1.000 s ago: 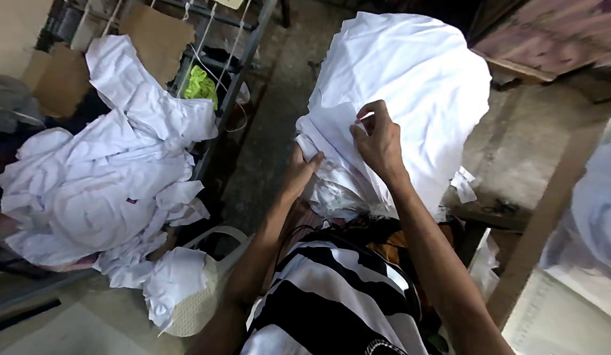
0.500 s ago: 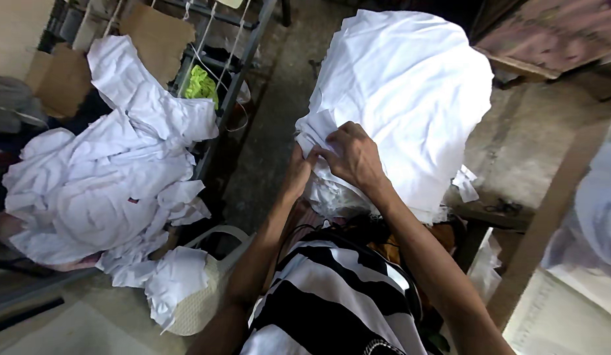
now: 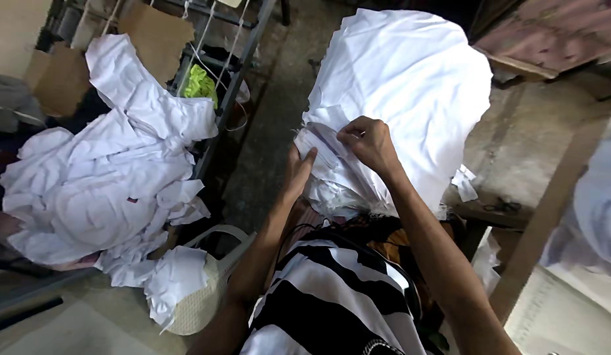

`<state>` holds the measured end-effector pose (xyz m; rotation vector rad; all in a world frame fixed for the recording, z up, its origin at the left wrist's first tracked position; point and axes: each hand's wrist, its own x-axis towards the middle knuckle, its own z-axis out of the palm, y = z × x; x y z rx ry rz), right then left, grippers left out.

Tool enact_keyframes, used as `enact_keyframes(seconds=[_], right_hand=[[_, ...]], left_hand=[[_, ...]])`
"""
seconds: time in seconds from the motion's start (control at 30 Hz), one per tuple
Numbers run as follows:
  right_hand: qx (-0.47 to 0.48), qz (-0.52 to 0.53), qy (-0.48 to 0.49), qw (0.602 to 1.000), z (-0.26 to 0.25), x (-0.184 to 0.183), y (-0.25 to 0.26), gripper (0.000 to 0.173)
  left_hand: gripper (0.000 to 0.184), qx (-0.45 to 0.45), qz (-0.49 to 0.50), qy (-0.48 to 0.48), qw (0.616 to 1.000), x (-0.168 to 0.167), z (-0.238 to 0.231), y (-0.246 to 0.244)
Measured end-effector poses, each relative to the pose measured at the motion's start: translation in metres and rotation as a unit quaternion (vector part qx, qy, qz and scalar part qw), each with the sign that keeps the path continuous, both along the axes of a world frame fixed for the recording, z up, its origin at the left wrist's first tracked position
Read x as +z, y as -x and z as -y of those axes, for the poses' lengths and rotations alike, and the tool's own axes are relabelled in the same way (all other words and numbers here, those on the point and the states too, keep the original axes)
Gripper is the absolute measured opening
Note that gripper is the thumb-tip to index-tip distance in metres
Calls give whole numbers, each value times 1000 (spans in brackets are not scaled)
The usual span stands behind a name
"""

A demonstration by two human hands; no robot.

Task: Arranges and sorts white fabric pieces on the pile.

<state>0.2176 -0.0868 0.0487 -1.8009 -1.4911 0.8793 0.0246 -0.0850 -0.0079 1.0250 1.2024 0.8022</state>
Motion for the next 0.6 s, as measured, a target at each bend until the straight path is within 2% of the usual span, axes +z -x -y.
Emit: enact_keyframes(seconds=[0.4, 0.6], right_hand=[[16, -43, 45, 998, -5, -3, -5, 15], [33, 28, 58, 997, -4, -5, 6, 21]], left_hand=[[52, 5, 0, 11, 1000, 6, 0, -2], [59, 0, -4, 3, 1000, 7, 0, -3]])
